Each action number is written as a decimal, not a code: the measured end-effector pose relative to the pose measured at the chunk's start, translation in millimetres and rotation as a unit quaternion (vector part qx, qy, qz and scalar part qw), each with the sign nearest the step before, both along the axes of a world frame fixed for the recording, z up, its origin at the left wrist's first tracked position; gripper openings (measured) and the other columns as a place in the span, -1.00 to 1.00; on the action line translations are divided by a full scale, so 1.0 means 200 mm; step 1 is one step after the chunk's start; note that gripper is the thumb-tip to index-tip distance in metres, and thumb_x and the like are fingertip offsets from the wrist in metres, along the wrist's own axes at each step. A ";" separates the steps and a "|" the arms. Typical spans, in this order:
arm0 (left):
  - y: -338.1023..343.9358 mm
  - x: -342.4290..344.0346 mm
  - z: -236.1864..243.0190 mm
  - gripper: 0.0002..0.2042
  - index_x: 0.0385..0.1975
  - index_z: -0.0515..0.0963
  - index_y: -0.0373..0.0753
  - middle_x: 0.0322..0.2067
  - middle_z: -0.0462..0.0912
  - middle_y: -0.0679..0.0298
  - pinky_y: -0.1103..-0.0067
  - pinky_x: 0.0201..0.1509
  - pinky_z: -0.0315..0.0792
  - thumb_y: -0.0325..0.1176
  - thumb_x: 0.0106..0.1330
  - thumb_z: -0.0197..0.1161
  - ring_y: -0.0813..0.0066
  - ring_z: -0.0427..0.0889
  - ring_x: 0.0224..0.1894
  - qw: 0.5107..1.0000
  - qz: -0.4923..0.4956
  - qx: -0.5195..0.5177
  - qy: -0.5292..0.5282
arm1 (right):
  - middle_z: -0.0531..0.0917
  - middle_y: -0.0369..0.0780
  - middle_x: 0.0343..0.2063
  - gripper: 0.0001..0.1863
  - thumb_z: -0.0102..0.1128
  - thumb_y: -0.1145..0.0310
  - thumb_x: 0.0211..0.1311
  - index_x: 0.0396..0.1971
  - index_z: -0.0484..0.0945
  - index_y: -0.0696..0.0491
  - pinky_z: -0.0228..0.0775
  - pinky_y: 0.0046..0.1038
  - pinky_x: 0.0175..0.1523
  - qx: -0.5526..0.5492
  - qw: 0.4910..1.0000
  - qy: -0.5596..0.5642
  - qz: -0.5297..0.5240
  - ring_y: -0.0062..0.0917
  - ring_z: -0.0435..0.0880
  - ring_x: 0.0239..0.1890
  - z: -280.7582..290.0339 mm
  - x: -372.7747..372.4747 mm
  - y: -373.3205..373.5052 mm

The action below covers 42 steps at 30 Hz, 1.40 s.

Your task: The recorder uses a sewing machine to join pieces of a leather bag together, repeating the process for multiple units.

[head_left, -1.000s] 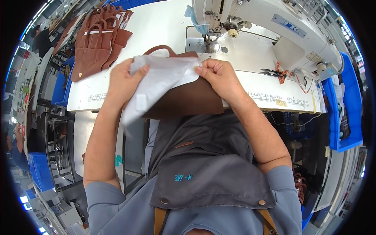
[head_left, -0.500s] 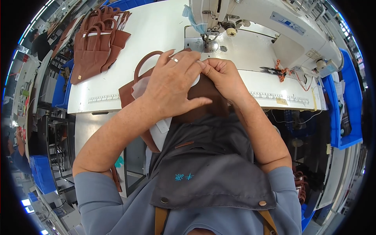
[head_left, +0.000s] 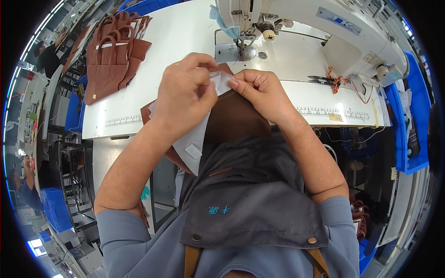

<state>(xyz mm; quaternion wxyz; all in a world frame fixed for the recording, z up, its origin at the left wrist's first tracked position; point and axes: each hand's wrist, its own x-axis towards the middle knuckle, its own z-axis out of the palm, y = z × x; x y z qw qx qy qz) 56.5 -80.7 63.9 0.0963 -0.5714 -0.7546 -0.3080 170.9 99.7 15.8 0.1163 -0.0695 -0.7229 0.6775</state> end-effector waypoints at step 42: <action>-0.13 0.11 0.24 -0.85 -0.44 0.53 -0.38 -0.45 0.40 0.22 0.60 -0.42 0.50 -0.60 -0.06 0.16 0.45 0.43 -0.40 0.987 -0.075 -0.055 -0.134 | 0.74 -0.24 -0.41 -0.87 0.56 0.52 0.03 -0.51 0.72 0.17 0.50 -0.58 -0.18 0.061 0.992 0.107 -0.014 -0.65 0.67 -0.35 0.21 0.20 -0.14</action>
